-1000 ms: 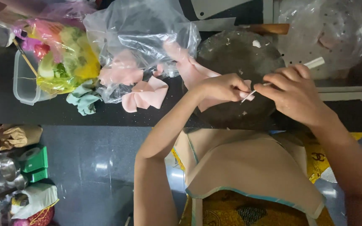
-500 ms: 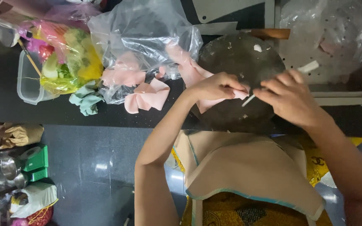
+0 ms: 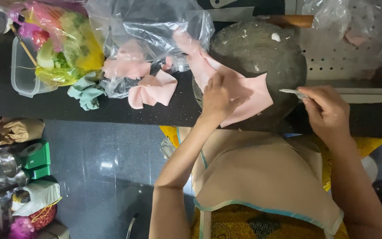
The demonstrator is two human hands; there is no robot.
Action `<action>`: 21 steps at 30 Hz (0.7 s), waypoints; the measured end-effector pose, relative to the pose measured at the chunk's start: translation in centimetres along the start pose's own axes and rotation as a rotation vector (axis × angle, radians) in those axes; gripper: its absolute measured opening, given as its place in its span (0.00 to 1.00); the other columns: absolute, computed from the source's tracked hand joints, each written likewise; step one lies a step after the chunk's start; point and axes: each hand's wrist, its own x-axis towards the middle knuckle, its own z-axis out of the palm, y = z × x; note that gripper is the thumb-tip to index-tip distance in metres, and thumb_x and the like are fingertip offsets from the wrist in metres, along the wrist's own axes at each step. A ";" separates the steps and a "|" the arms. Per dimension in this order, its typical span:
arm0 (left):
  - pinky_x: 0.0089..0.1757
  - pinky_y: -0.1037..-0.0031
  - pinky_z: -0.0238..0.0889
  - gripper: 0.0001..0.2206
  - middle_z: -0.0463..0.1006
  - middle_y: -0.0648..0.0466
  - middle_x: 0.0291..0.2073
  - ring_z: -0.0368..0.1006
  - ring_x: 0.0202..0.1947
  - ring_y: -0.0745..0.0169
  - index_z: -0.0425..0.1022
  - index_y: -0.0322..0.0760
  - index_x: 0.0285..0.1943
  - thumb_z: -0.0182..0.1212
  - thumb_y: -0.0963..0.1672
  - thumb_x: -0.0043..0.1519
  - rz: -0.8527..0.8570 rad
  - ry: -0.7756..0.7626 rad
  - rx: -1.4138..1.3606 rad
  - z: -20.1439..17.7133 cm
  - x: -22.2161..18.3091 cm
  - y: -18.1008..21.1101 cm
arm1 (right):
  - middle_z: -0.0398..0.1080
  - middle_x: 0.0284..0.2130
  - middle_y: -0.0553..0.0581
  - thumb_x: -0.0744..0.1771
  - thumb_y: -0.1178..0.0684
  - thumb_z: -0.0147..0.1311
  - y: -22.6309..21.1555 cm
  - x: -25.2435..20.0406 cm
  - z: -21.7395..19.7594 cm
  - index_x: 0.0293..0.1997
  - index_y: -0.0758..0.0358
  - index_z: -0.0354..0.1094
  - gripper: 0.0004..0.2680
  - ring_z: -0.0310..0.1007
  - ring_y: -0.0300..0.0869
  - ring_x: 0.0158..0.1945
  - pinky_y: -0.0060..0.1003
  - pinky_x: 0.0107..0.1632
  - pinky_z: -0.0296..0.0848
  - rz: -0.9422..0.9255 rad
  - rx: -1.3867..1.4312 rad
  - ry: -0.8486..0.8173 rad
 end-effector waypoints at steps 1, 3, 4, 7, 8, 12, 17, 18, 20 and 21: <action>0.53 0.51 0.64 0.41 0.66 0.44 0.53 0.67 0.53 0.37 0.65 0.29 0.65 0.71 0.60 0.52 0.000 0.005 0.001 0.2 0.7 0.4 | 0.74 0.48 0.71 0.73 0.70 0.51 0.2 -0.1 0.2 0.58 0.78 0.74 0.09 0.74 0.55 0.48 0.47 0.53 0.71 -0.005 0.000 0.002; 0.44 0.57 0.66 0.30 0.68 0.44 0.44 0.67 0.46 0.41 0.73 0.38 0.48 0.76 0.58 0.46 0.117 0.052 0.160 0.7 2.1 1.4 | 0.75 0.46 0.68 0.72 0.69 0.54 0.8 -0.5 0.7 0.56 0.74 0.76 0.08 0.74 0.53 0.47 0.44 0.52 0.71 -0.035 -0.061 0.020; 0.44 0.57 0.66 0.30 0.68 0.44 0.44 0.67 0.46 0.41 0.73 0.38 0.48 0.76 0.58 0.46 0.120 0.055 0.160 1.0 2.6 1.3 | 0.75 0.46 0.68 0.72 0.69 0.54 1.0 -0.4 0.9 0.56 0.74 0.76 0.08 0.74 0.53 0.47 0.44 0.52 0.71 -0.037 -0.063 0.022; 0.43 0.56 0.68 0.23 0.71 0.49 0.39 0.70 0.44 0.43 0.76 0.42 0.36 0.78 0.57 0.47 0.245 0.101 0.151 1.2 3.7 1.6 | 0.72 0.43 0.66 0.71 0.67 0.50 1.5 -0.2 1.5 0.58 0.72 0.74 0.10 0.70 0.53 0.42 0.46 0.48 0.68 -0.005 -0.072 -0.054; 0.43 0.57 0.67 0.19 0.75 0.51 0.37 0.71 0.44 0.44 0.75 0.43 0.36 0.73 0.56 0.53 0.233 -0.081 0.132 0.6 4.2 2.0 | 0.72 0.47 0.67 0.69 0.69 0.50 1.6 0.0 1.6 0.59 0.73 0.73 0.12 0.71 0.53 0.45 0.43 0.47 0.70 -0.005 -0.074 -0.060; 0.28 0.69 0.60 0.12 0.73 0.57 0.23 0.73 0.28 0.60 0.70 0.45 0.36 0.60 0.53 0.64 0.081 -0.585 -0.058 -4.3 5.2 4.9 | 0.71 0.46 0.69 0.66 0.71 0.50 2.0 1.3 1.4 0.56 0.77 0.72 0.13 0.71 0.58 0.47 0.49 0.52 0.70 -0.167 -0.110 -0.110; 0.31 0.73 0.49 0.14 0.58 0.62 0.22 0.58 0.24 0.70 0.59 0.47 0.31 0.61 0.45 0.64 0.044 -0.512 -0.460 -5.5 5.5 2.6 | 0.73 0.45 0.64 0.68 0.72 0.51 1.4 2.0 0.3 0.57 0.69 0.74 0.13 0.72 0.54 0.46 0.49 0.49 0.72 -0.256 -0.189 -0.153; 0.31 0.72 0.46 0.14 0.53 0.61 0.23 0.53 0.25 0.70 0.57 0.45 0.32 0.62 0.43 0.63 0.044 -0.450 -0.562 -5.6 5.5 1.8 | 0.74 0.44 0.64 0.69 0.72 0.51 1.2 2.3 0.3 0.54 0.69 0.75 0.11 0.73 0.54 0.44 0.50 0.48 0.74 -0.298 -0.200 -0.142; 0.31 0.75 0.47 0.12 0.55 0.63 0.24 0.54 0.25 0.73 0.60 0.45 0.32 0.57 0.45 0.67 0.090 -0.446 -0.611 -4.8 5.4 0.7 | 0.72 0.45 0.64 0.70 0.71 0.51 0.0 3.7 0.8 0.55 0.67 0.75 0.11 0.72 0.54 0.45 0.49 0.49 0.73 -0.314 -0.182 -0.159; 0.31 0.77 0.47 0.13 0.57 0.64 0.24 0.54 0.26 0.75 0.63 0.44 0.31 0.52 0.47 0.70 0.133 -0.442 -0.657 -4.4 5.3 0.1 | 0.70 0.46 0.65 0.71 0.70 0.51 -0.5 4.5 1.2 0.55 0.65 0.75 0.10 0.71 0.55 0.47 0.49 0.50 0.73 -0.330 -0.160 -0.177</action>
